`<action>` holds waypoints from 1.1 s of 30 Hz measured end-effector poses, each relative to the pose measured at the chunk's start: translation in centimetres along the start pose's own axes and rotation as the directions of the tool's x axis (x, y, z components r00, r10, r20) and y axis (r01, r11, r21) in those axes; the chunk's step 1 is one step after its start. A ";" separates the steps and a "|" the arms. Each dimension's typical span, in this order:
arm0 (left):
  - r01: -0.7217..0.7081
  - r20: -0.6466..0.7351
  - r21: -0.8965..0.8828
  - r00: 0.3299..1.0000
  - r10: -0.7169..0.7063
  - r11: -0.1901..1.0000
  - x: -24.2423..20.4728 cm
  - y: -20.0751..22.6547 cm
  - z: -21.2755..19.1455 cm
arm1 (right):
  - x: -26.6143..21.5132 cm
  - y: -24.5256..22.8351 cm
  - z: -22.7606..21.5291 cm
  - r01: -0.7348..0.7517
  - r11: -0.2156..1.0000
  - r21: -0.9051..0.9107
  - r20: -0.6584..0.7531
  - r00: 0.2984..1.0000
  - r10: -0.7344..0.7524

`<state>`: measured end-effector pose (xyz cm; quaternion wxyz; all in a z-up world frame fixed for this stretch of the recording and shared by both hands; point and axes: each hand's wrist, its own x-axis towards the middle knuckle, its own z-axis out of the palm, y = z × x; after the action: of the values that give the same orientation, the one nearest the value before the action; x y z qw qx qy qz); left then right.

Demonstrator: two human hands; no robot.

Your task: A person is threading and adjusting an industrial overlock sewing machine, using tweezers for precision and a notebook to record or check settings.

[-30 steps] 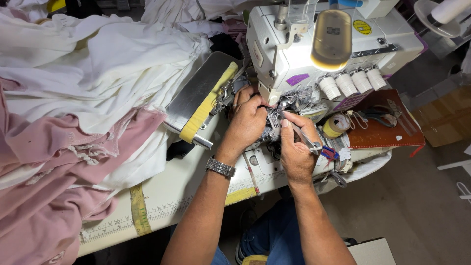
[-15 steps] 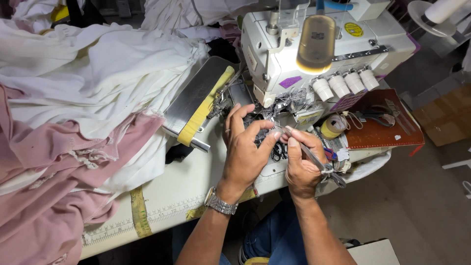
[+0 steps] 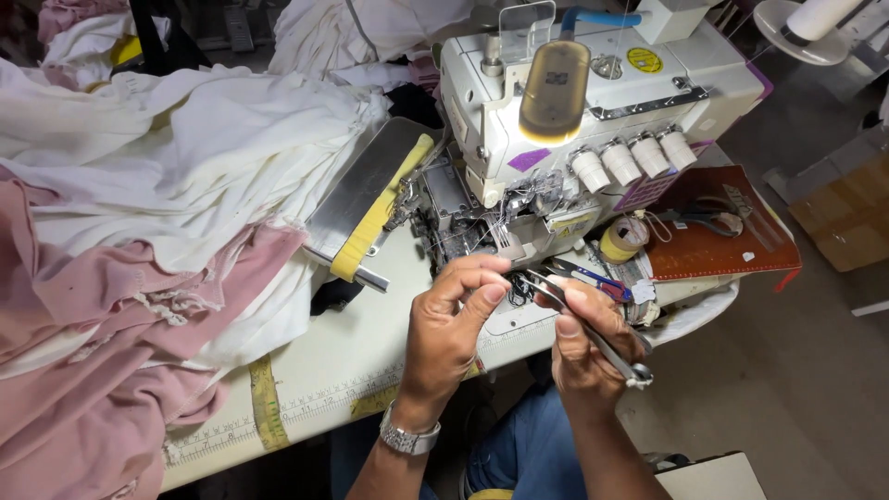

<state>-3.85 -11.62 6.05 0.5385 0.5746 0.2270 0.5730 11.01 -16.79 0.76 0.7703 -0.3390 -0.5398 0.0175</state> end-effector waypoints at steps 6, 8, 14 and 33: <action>0.166 0.036 -0.134 0.986 -0.163 0.977 -1.2 0.2 0.0 | 0.0 -2.8 0.5 -0.031 0.980 -0.198 0.118 0.991 0.055; 0.225 0.035 -0.298 0.974 -0.225 0.928 -1.4 -0.2 0.0 | -0.1 -3.0 0.5 0.006 0.974 -0.227 0.169 0.985 0.034; 0.259 0.045 -0.553 0.958 -0.282 0.792 -1.7 -3.1 -0.1 | 0.5 -3.6 1.8 -0.003 0.984 -0.180 0.218 0.975 0.043; 0.227 0.076 -0.622 0.970 -0.231 0.749 -1.4 -2.8 0.0 | 0.7 -3.8 3.3 0.019 0.985 -0.174 0.235 0.972 0.023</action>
<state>-3.20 -11.97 3.05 0.7640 0.3292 0.0937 0.5469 7.23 -17.79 4.06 0.6677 -0.4016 -0.6268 0.0112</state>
